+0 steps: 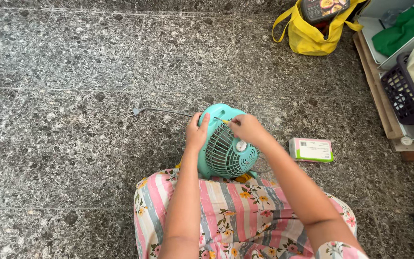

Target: The person sits on the floor and uses a screwdriver to remove screws from the back and sides of a small teal electric fan. They rotate the fan to access different screw locations and continue unscrewing components throughout the clip.

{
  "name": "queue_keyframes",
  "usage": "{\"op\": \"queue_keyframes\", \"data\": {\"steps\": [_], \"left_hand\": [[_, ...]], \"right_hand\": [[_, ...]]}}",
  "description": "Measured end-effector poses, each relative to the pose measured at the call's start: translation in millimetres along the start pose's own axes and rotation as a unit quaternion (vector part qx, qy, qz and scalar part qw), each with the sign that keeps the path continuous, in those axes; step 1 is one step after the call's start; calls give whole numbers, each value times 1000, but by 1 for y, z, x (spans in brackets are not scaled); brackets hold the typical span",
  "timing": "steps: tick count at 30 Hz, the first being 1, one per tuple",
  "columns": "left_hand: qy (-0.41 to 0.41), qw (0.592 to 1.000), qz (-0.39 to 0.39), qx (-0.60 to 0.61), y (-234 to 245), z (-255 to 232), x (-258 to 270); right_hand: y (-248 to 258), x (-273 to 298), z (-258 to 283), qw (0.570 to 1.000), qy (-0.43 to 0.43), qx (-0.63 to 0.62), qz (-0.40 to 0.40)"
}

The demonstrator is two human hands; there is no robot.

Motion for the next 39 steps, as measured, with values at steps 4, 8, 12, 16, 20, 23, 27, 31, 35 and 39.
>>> {"op": "queue_keyframes", "data": {"steps": [4, 8, 12, 16, 20, 23, 27, 31, 35, 39], "left_hand": [[10, 1000, 8, -7, 0, 0, 3], [-23, 1000, 10, -7, 1, 0, 2], [-6, 1000, 14, -13, 0, 2, 3], [0, 1000, 11, -20, -3, 0, 2], [-18, 1000, 13, 5, -6, 1, 3], [-12, 1000, 14, 2, -6, 4, 3], [-14, 1000, 19, 9, -4, 9, 1], [-17, 1000, 22, 8, -3, 11, 0], [-16, 999, 27, 11, -1, 8, 2], [-9, 999, 32, 9, -3, 2, 5]], "right_hand": [[1, -7, 7, 965, 123, 216, -81], [-7, 17, 15, 872, 241, 413, -105], [1, 36, 18, 696, 377, 589, -163], [8, 45, 21, 689, 420, 521, -278], [7, 32, 22, 858, 286, 356, -236], [7, 17, 20, 940, 174, 253, -149], [11, -3, 18, 994, -73, 41, 75], [9, 1, 18, 975, 107, 183, -71], [-2, 15, 13, 926, 177, 315, -111], [-3, 28, 11, 746, 341, 548, -164]]}}
Point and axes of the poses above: each hand's wrist, its own x-axis away from the middle knuckle, its own y-axis out of the back of the hand, z = x × y, the point moved 1 cm from there along -x, towards the middle knuckle, and after that the axes turned 11 degrees about x, right-handed, at the moved point
